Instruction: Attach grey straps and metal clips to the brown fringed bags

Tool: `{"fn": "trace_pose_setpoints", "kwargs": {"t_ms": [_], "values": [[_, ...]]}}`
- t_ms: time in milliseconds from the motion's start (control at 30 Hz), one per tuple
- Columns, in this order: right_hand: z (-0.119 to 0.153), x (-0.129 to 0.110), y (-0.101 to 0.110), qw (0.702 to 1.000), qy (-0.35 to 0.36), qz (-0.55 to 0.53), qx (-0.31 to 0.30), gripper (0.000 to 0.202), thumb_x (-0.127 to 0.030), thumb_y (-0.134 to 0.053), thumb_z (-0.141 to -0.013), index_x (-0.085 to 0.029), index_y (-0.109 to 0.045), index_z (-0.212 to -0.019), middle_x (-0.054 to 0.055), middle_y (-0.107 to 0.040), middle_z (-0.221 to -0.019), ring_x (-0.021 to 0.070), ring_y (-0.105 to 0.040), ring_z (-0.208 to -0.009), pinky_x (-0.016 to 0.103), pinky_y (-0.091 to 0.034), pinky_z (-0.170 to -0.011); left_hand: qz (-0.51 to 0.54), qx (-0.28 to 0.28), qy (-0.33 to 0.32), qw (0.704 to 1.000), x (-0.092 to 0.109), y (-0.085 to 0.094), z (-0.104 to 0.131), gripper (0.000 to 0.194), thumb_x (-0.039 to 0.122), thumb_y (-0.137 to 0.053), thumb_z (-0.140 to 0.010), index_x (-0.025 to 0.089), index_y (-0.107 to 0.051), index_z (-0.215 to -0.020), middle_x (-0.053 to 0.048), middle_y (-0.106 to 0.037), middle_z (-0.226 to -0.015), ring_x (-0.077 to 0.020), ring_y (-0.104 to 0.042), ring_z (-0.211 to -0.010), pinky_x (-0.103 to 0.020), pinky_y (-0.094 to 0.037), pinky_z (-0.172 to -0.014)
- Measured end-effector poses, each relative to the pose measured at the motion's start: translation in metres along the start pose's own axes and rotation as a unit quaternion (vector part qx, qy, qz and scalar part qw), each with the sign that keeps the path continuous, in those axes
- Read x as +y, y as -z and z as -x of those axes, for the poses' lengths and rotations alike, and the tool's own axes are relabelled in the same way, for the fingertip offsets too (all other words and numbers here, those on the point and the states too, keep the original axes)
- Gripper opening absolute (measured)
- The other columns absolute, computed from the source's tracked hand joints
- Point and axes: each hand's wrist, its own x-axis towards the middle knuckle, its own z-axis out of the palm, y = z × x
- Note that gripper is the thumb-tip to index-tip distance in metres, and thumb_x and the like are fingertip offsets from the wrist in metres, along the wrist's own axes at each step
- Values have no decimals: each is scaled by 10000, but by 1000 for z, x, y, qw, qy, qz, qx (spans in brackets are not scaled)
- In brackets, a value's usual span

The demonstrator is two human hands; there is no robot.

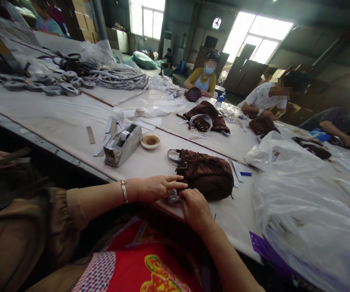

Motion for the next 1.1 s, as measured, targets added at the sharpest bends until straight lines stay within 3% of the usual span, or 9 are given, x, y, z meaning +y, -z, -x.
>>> {"fn": "trace_pose_setpoints", "kwargs": {"t_ms": [167,267,367,533,633,833,967,1100], "values": [[-16,5,13,996,52,18,-69,268,-119,-499,-905,-208,-694,-1066,63,-681,-1100,216,-583,-973,322,-455,-870,-3,-25,17,1000,1,0,0,234,118,-593,-788,79,-758,-949,-141,-372,-1544,-297,-251,-1473,-339,-188,-1240],[-22,5,11,995,44,22,-87,272,-156,-543,-895,-239,-723,-1081,65,-695,-1094,226,-609,-1003,325,-468,-879,-9,-27,17,999,1,1,0,261,139,-600,-800,74,-742,-1009,-161,-391,-1529,-288,-245,-1477,-341,-167,-1245],[-23,8,4,996,40,8,-80,234,-181,-589,-870,-246,-736,-1040,66,-701,-1066,217,-627,-990,311,-473,-867,-17,-26,11,999,2,2,0,246,132,-594,-799,85,-742,-990,-162,-441,-1496,-266,-272,-1469,-338,-137,-1250],[-17,11,0,997,59,26,-34,203,-161,-507,-900,-180,-674,-788,67,-672,-902,183,-612,-876,275,-455,-792,-8,6,0,1000,-1,0,2,145,100,-606,-758,110,-744,-800,-135,-477,-1475,-263,-283,-1465,-322,-145,-1248],[-11,9,2,992,78,96,-13,156,-154,-515,-890,-168,-649,-811,73,-658,-930,197,-586,-896,300,-424,-822,-9,9,-1,1000,-2,1,3,148,72,-595,-750,136,-727,-729,-93,-474,-1485,-252,-257,-1476,-315,-129,-1252],[-6,7,11,979,69,187,-33,115,-140,-550,-878,-171,-654,-842,63,-650,-885,205,-544,-839,323,-360,-745,-7,-10,4,1000,1,7,0,159,62,-586,-761,137,-724,-735,-76,-465,-1493,-255,-283,-1466,-317,-125,-1253],[-10,6,21,986,44,160,-33,137,-136,-535,-891,-173,-667,-903,69,-640,-935,200,-547,-862,319,-364,-766,17,19,7,1000,3,7,0,144,35,-611,-719,108,-732,-743,-108,-463,-1490,-288,-332,-1440,-326,-193,-1240],[-13,-7,20,989,93,97,-53,198,-241,-598,-895,-232,-670,-1079,66,-633,-1107,218,-540,-1005,330,-359,-836,16,39,5,999,1,3,2,142,82,-643,-740,98,-751,-832,-153,-486,-1462,-287,-331,-1441,-356,-204,-1239]]}}
